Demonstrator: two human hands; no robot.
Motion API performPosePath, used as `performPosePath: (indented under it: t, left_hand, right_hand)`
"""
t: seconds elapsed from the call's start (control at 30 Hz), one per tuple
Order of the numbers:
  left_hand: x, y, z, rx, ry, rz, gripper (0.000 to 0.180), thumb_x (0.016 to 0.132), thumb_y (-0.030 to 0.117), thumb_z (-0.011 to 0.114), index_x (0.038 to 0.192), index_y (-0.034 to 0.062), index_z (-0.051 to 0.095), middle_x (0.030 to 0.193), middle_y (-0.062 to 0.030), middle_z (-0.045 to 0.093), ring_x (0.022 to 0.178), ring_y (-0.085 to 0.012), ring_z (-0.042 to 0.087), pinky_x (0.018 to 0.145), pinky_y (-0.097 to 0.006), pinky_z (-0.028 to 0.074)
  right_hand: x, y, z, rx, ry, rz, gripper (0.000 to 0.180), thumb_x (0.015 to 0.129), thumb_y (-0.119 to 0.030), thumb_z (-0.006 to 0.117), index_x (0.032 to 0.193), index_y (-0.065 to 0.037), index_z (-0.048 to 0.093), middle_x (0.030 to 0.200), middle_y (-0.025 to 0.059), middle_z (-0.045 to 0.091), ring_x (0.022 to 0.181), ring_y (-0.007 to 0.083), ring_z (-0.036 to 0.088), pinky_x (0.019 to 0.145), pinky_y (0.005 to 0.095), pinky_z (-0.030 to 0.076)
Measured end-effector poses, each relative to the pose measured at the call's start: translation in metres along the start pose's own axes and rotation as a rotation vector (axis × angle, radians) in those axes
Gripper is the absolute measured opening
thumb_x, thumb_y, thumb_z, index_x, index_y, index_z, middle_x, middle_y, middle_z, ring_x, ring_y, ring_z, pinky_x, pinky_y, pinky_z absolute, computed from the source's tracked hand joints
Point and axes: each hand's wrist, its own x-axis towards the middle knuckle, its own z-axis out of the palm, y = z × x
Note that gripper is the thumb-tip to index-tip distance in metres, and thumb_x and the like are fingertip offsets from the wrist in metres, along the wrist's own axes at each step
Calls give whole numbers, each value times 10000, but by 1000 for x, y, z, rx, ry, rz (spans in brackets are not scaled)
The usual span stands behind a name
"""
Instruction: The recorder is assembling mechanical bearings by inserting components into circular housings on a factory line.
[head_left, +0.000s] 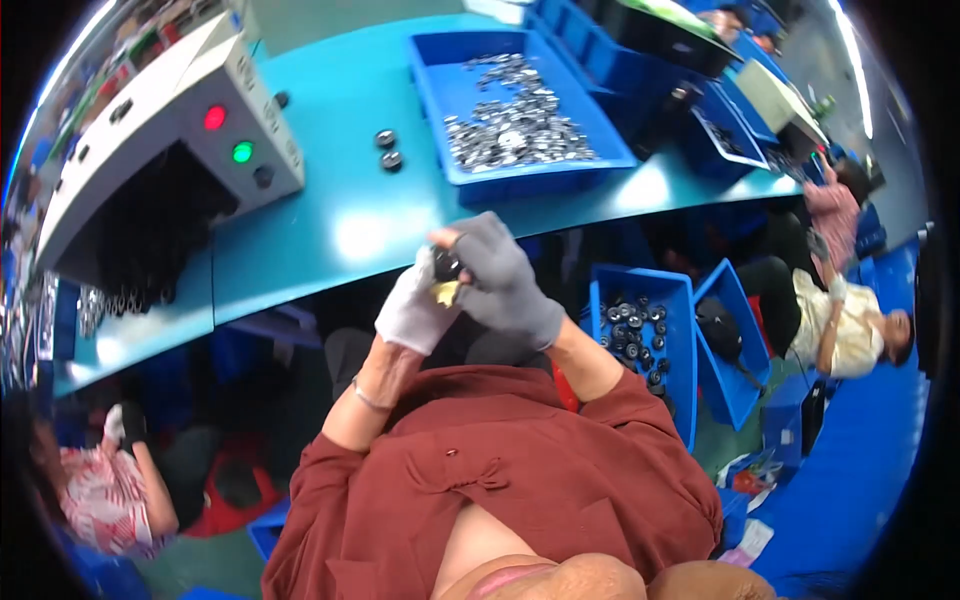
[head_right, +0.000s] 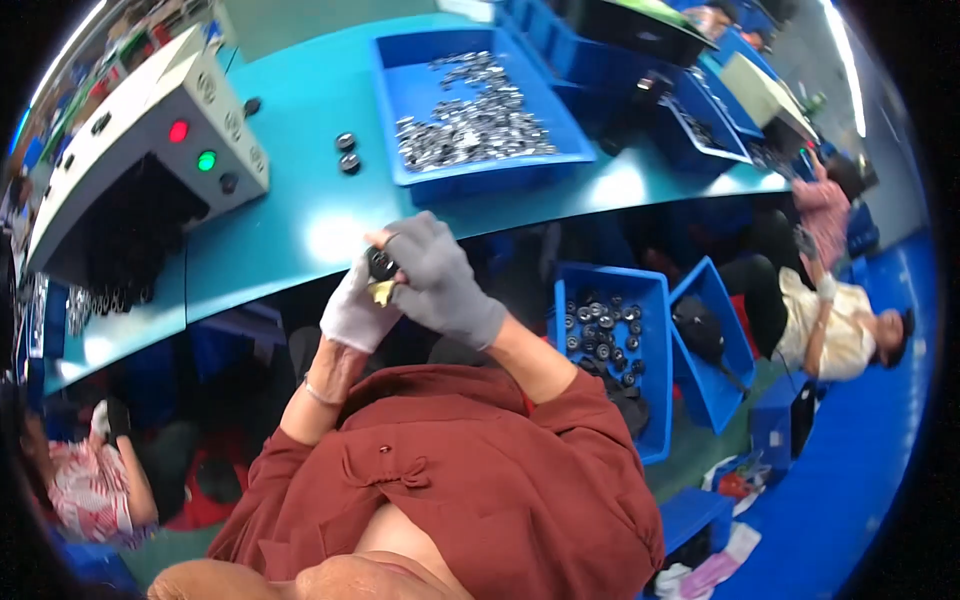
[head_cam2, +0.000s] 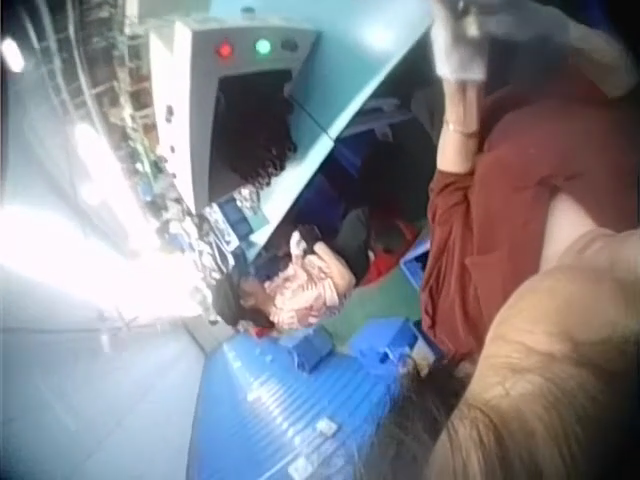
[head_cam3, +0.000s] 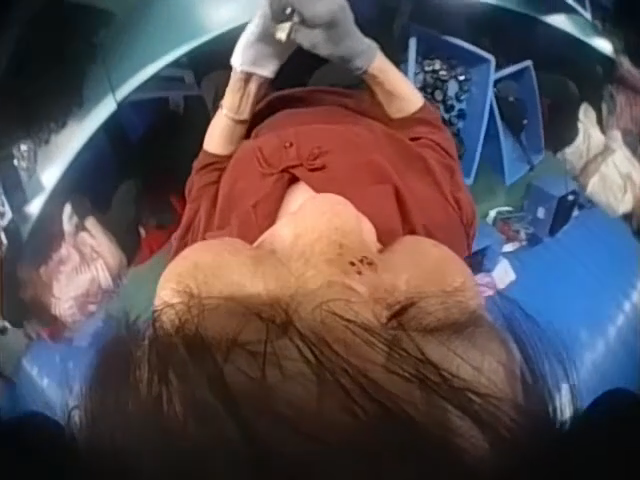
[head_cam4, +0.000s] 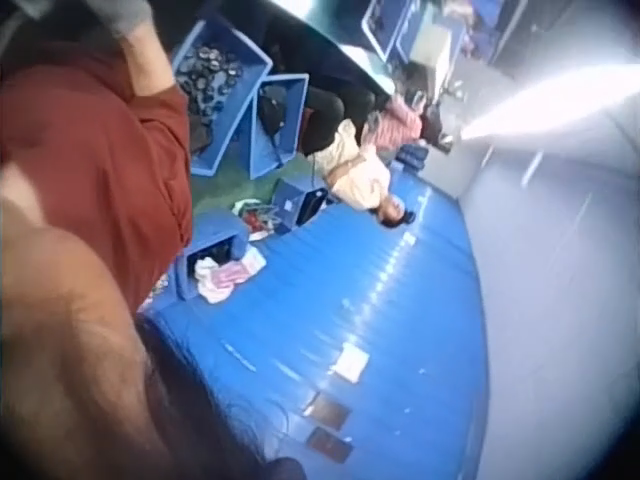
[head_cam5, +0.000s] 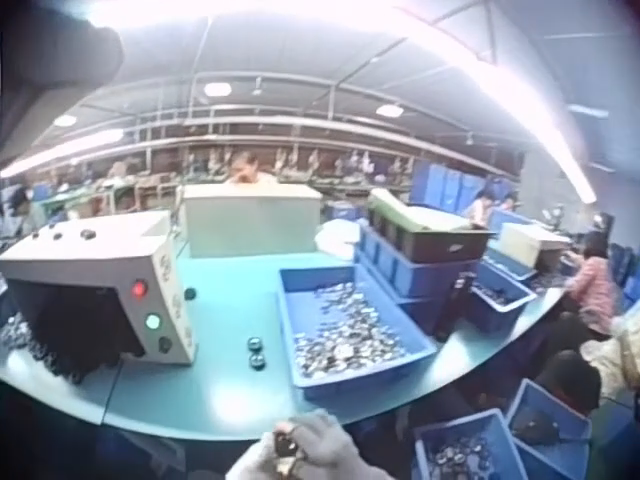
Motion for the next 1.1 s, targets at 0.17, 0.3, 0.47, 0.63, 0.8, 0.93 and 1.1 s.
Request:
performPosePath:
  t: [0.17, 0.3, 0.47, 0.63, 0.8, 0.93, 1.1]
  left_hand:
    - [15, 7, -9, -173, -5, -6, 487, 1020, 457, 527, 1281, 45, 523, 1106, -94, 636, 970, -209, 629, 886, -333, 505]
    - [16, 20, 1, -216, 121, -45, 532, 1009, 498, 520, 1287, 45, 517, 1111, -86, 628, 989, -222, 630, 934, -371, 509]
    - [23, 24, -28, -255, -5, -18, 520, 1006, 503, 516, 1264, 51, 524, 1085, -85, 627, 971, -213, 630, 931, -364, 509]
    - [29, 22, -38, -337, 38, -21, 552, 1018, 539, 465, 1283, 59, 522, 1067, -86, 635, 961, -225, 623, 975, -405, 486]
    - [30, 34, -13, -293, 183, -13, 546, 1030, 530, 444, 1271, 47, 523, 1079, -87, 623, 971, -224, 611, 945, -388, 493]
    - [22, 44, -26, -160, 52, 15, 544, 1055, 431, 463, 1292, -53, 536, 1075, -127, 648, 886, -214, 624, 843, -345, 516]
    - [0, 55, -6, 804, 667, 549, 240, 1004, 96, 567, 1199, -33, 621, 976, -48, 636, 807, -94, 555, 755, -224, 465]
  right_hand:
    - [16, 8, 14, 246, -56, 232, 413, 700, -41, 690, 1106, 26, 651, 1040, 125, 623, 964, 301, 570, 804, 351, 493]
    - [25, 10, 26, 174, -59, 229, 336, 715, -74, 724, 1035, 11, 664, 1003, 106, 633, 928, 290, 577, 780, 362, 495]
    - [34, 8, 36, 280, -34, 315, 371, 743, -114, 752, 1077, 20, 662, 1069, 125, 621, 996, 283, 599, 836, 361, 505]
    - [43, 15, 34, 292, -74, 309, 392, 749, -110, 752, 1110, 9, 658, 1096, 135, 611, 1008, 269, 613, 860, 349, 506]
    - [48, 22, 36, 304, -134, 347, 387, 760, -107, 746, 1121, 0, 656, 1085, 132, 608, 982, 251, 623, 868, 313, 501]
    - [42, 15, 45, 907, 39, 635, 399, 894, -182, 697, 1235, 7, 612, 1107, 67, 602, 1031, 162, 585, 931, 306, 468]
    - [31, 14, 60, 2086, 229, 1128, 447, 1030, -299, 497, 1357, 5, 509, 1120, 126, 583, 1017, 251, 556, 963, 389, 454]
